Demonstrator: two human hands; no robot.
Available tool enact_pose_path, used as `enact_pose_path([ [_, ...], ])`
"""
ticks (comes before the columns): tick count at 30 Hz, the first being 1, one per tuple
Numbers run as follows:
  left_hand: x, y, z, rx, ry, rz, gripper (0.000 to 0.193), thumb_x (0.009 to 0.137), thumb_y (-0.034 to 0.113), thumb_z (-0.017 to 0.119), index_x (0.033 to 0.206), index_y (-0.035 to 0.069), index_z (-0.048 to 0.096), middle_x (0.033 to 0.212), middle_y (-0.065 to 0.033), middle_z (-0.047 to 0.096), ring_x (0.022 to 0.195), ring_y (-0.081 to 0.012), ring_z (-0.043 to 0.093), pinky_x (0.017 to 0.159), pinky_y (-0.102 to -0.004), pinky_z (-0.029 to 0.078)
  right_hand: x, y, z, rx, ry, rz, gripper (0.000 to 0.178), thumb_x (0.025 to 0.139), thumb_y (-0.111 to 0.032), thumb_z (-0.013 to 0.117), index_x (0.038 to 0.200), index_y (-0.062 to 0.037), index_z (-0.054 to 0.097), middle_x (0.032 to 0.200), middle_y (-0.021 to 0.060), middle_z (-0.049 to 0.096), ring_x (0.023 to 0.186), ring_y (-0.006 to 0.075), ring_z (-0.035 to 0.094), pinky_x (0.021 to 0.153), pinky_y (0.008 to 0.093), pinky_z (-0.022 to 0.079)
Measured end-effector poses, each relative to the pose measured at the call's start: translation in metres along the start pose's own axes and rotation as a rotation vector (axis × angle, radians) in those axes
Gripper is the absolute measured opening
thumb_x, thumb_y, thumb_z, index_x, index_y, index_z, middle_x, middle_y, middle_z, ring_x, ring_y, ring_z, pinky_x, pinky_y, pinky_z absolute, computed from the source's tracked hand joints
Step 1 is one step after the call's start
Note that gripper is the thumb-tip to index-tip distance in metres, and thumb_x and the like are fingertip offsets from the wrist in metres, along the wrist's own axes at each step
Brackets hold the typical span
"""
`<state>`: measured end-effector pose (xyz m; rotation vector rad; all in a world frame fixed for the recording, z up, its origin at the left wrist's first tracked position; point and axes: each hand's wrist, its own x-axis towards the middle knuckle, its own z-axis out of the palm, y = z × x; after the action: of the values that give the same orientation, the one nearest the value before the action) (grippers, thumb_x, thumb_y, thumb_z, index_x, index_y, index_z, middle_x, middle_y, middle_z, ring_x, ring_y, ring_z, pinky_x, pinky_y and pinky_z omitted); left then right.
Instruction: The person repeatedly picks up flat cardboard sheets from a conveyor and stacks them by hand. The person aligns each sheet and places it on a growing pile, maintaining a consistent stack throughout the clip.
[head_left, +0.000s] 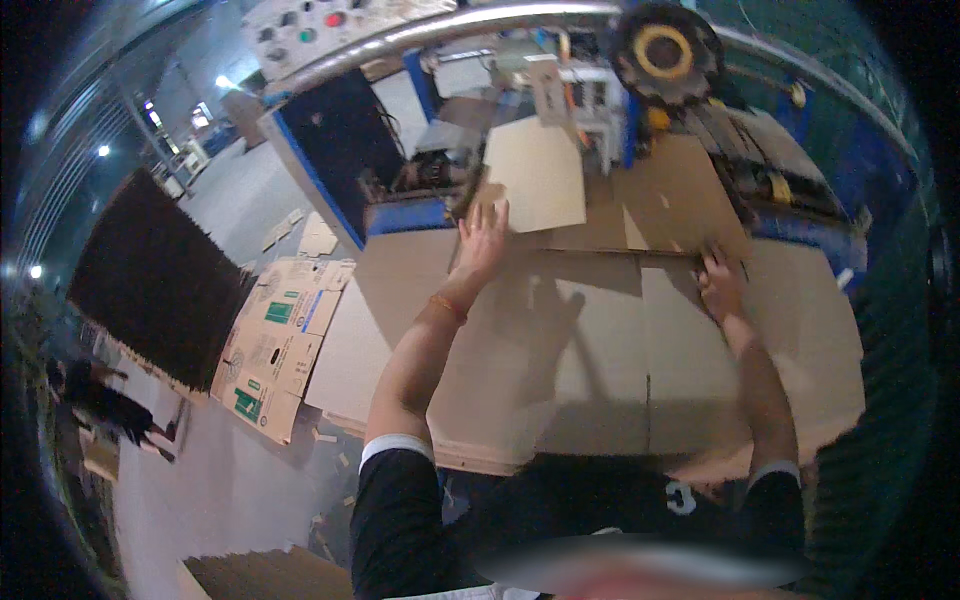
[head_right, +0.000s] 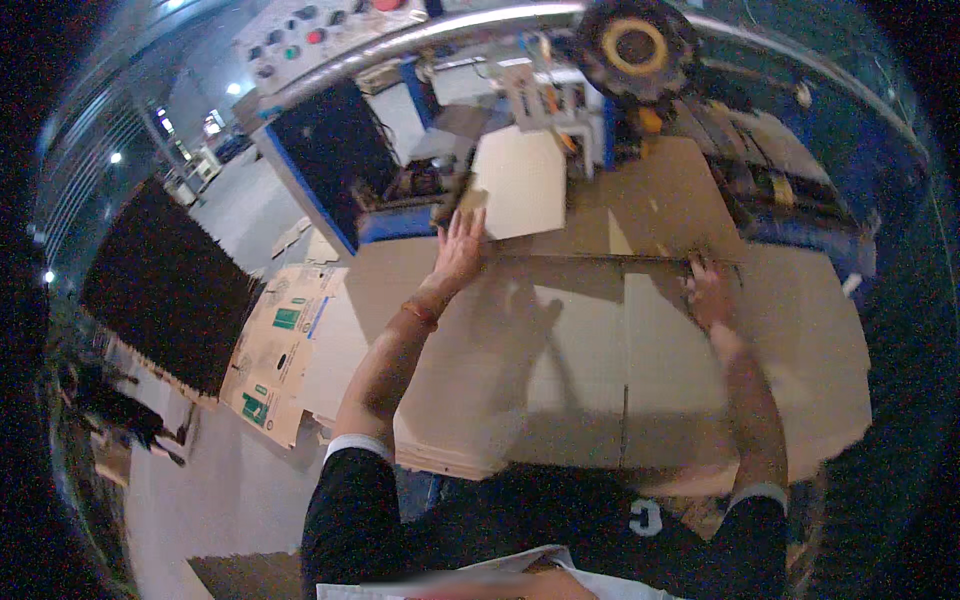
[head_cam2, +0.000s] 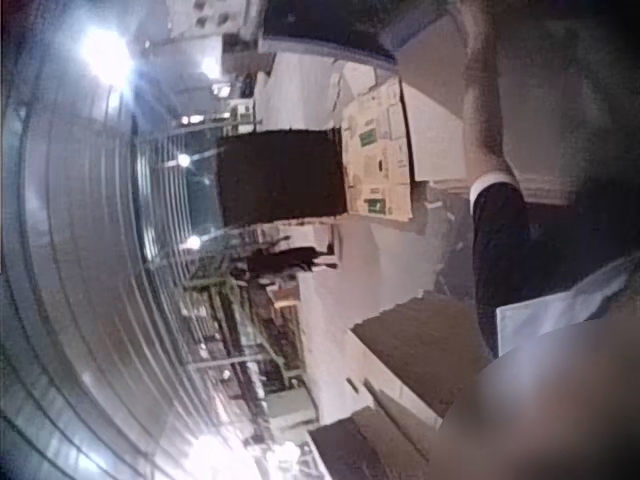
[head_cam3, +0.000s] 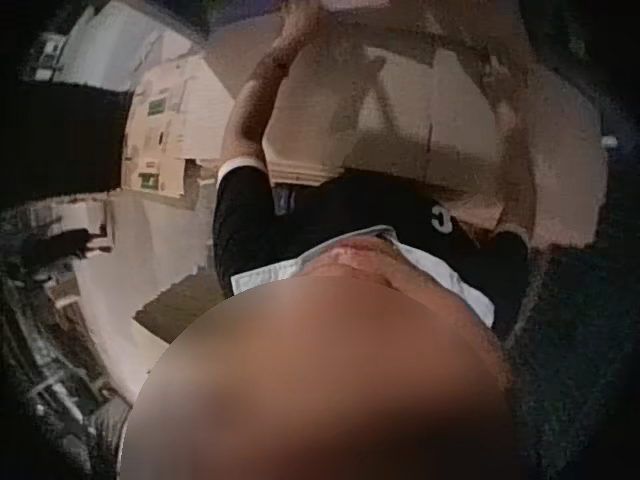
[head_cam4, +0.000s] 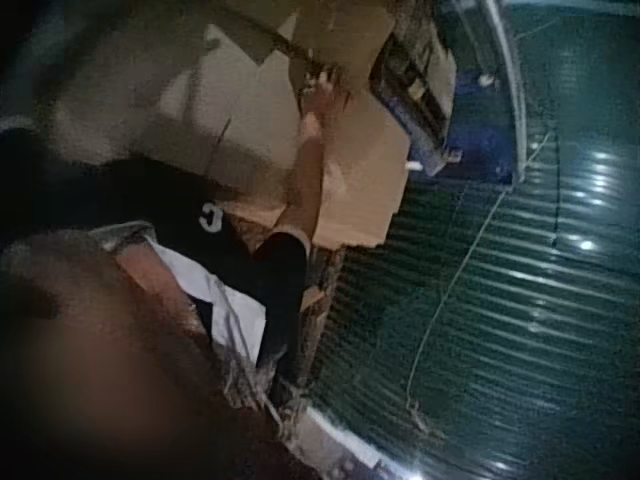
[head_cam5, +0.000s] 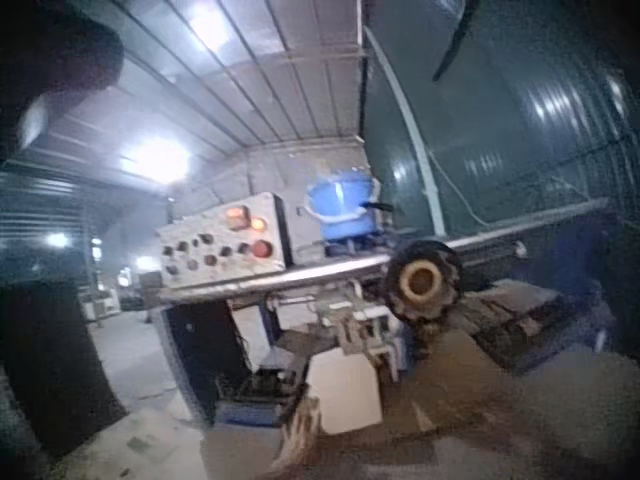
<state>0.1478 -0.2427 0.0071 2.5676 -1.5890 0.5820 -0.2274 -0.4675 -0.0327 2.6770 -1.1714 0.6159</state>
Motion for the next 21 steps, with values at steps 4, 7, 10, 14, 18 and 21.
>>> enact_pose_path([
  [4,0.035,-0.067,-0.046,-0.06,0.275,-0.071,0.087,0.076,0.033,0.066,0.142,0.007,0.017,0.141,-0.0179,0.029,0.132,-0.0349,0.026,0.101,-0.0576,0.026,-0.017,-0.028,-0.01,0.332,-0.221,0.014,0.044,0.084,-0.018,0.053,0.127,-0.0082,0.047,0.129,0.0201,0.044,0.124,0.0373,0.036,0.104,0.0427,0.031],
  [7,0.085,-0.15,-0.117,-0.223,0.618,-0.252,0.078,0.078,0.034,0.064,0.14,0.008,0.023,0.13,-0.0237,0.039,0.12,-0.0413,0.038,0.096,-0.049,0.036,-0.047,-0.049,-0.04,0.301,-0.274,-0.129,0.038,0.086,-0.017,0.049,0.122,-0.0026,0.049,0.128,0.0201,0.045,0.12,0.0382,0.04,0.1,0.0427,0.034],
  [10,0.127,-0.211,-0.178,-0.228,0.766,-0.543,0.072,0.079,0.026,0.058,0.14,0.015,0.022,0.11,-0.026,0.05,0.101,-0.0419,0.05,0.083,-0.0499,0.044,-0.086,-0.068,-0.07,0.242,-0.282,-0.063,0.041,0.086,-0.017,0.05,0.123,0.0009,0.048,0.129,0.0225,0.045,0.12,0.0395,0.04,0.103,0.0448,0.03],
  [14,0.163,-0.244,-0.208,-0.183,0.76,-0.444,0.072,0.08,0.026,0.054,0.142,0.015,0.02,0.1,-0.0272,0.054,0.095,-0.0435,0.053,0.081,-0.0495,0.045,-0.123,-0.084,-0.09,0.154,-0.284,0.041,0.044,0.085,-0.016,0.05,0.125,0.003,0.045,0.131,0.0232,0.042,0.121,0.0386,0.039,0.105,0.0444,0.028],
  [18,0.178,-0.253,-0.203,-0.2,0.724,-0.446,0.079,0.081,0.021,0.057,0.144,0.023,0.011,0.104,-0.0288,0.054,0.097,-0.041,0.056,0.084,-0.0462,0.045,-0.154,-0.08,-0.09,0.062,-0.226,0.084,0.045,0.085,-0.015,0.049,0.126,0.0026,0.044,0.132,0.0228,0.041,0.123,0.0373,0.038,0.105,0.0437,0.029],
  [21,0.183,-0.26,-0.204,-0.149,0.846,-0.455,0.087,0.069,0.026,0.071,0.142,0.029,0.023,0.094,-0.0171,0.064,0.089,-0.0334,0.062,0.075,-0.0425,0.05,-0.178,-0.063,-0.087,0.033,-0.165,0.052,0.043,0.087,-0.017,0.046,0.126,0.0012,0.044,0.132,0.0214,0.041,0.123,0.0369,0.038,0.104,0.0429,0.03],
])
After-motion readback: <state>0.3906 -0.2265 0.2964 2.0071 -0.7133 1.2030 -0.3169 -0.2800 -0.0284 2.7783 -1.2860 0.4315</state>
